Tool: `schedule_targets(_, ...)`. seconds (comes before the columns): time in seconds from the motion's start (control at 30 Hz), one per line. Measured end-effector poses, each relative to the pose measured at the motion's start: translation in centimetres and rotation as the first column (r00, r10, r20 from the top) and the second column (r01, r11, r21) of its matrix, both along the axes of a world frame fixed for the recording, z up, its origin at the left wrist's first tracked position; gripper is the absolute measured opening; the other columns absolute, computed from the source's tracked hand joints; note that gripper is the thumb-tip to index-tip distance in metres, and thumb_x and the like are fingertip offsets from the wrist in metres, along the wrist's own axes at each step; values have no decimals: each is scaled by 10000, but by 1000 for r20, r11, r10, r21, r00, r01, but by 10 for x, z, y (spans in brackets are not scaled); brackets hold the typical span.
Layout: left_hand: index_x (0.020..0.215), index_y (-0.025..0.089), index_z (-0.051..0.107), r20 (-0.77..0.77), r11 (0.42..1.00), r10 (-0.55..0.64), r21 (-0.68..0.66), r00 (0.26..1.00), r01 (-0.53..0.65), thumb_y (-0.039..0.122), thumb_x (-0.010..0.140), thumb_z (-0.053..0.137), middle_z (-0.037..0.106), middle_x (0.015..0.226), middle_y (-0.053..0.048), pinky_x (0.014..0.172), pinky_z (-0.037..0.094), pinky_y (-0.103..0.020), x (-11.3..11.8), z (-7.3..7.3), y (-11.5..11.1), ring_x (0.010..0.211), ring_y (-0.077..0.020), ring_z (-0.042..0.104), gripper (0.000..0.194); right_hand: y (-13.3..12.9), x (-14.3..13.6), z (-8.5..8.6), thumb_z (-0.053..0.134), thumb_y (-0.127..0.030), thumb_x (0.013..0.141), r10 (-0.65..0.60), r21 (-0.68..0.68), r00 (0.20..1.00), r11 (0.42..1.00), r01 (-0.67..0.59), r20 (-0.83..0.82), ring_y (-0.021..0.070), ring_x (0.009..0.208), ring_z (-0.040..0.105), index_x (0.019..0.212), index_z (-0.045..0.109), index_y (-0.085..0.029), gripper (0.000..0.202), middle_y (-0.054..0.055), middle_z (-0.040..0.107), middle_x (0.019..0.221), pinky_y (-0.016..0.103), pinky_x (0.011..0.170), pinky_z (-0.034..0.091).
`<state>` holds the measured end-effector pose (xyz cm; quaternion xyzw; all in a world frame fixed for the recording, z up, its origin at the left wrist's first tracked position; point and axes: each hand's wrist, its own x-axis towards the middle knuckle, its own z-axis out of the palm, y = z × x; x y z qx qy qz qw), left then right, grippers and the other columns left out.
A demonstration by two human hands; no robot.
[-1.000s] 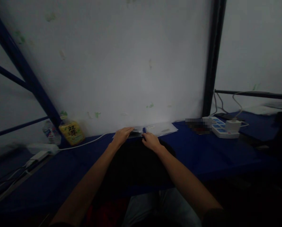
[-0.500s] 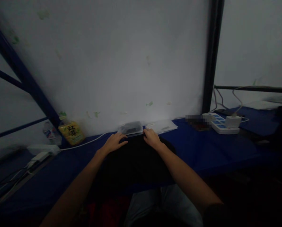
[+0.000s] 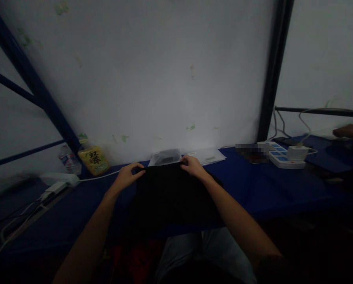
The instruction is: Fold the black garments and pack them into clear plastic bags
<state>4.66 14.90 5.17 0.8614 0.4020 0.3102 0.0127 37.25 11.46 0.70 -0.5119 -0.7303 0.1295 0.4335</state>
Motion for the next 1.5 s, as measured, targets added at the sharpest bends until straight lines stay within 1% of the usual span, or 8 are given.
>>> schedule_targets(0.2,882,186,658,188,1000,17,-25,982,-13,437,814,585,697,884,-43,830,499,-342,-17,13,-72,860,-206,643,270,-63,10,35,598,-297,779,209,-29,974,977,-212,-86,156,771,574,892,632,-163,179,8,622,803,270,712,448)
schedule_targets(0.37,889,248,690,114,931,-245,-250,963,266,476,841,560,709,941,-59,881,513,-367,-41,-15,-138,956,-235,640,266,-149,10,3,587,-355,835,216,-89,976,972,-216,-16,165,833,604,968,651,-237,189,26,663,945,280,724,478)
schedule_targets(0.47,1010,283,681,96,929,-239,-268,966,256,513,867,507,662,1145,-67,998,455,-417,-47,-36,-153,1132,-262,571,322,-174,22,-32,558,-401,854,-98,78,995,992,98,2,217,1031,579,1016,654,-252,240,65,659,1067,357,866,468)
schedule_targets(0.63,1303,301,520,38,977,17,-214,999,-9,471,854,572,431,1442,-62,1078,380,-464,-42,-53,-147,1295,-272,450,483,-163,67,-68,502,-496,843,-646,51,756,763,645,105,283,921,609,1055,648,-157,426,144,670,979,429,815,463)
schedule_targets(0.83,1311,337,519,-23,964,-29,-264,999,22,475,847,600,396,1468,-46,1076,386,-449,-35,-52,-148,1302,-271,449,491,-156,61,-44,445,-454,863,-626,29,764,776,630,154,234,771,610,812,642,-203,324,82,654,832,342,694,438)
schedule_targets(1.1,1306,332,525,-19,958,-32,-286,999,25,488,849,596,380,1477,-52,1078,377,-458,-33,-53,-150,1309,-270,439,487,-148,-50,30,466,-351,885,-487,126,838,874,470,247,174,724,567,766,579,-220,210,44,623,814,273,618,385)
schedule_targets(1.3,1304,324,536,2,956,-44,-292,999,42,470,853,601,388,1476,-50,1087,371,-450,-33,-52,-153,1320,-266,425,479,-139,-115,7,520,-272,886,-255,-2,835,956,293,488,221,925,547,876,619,-228,109,79,621,966,280,674,445)
schedule_targets(1.5,1285,303,558,24,955,-55,-291,998,60,429,887,551,404,1468,-52,1087,370,-445,-33,-53,-153,1315,-260,432,418,-158,-85,1,431,-294,943,-117,57,968,993,107,220,194,944,575,1004,643,-236,228,61,649,983,310,840,457)
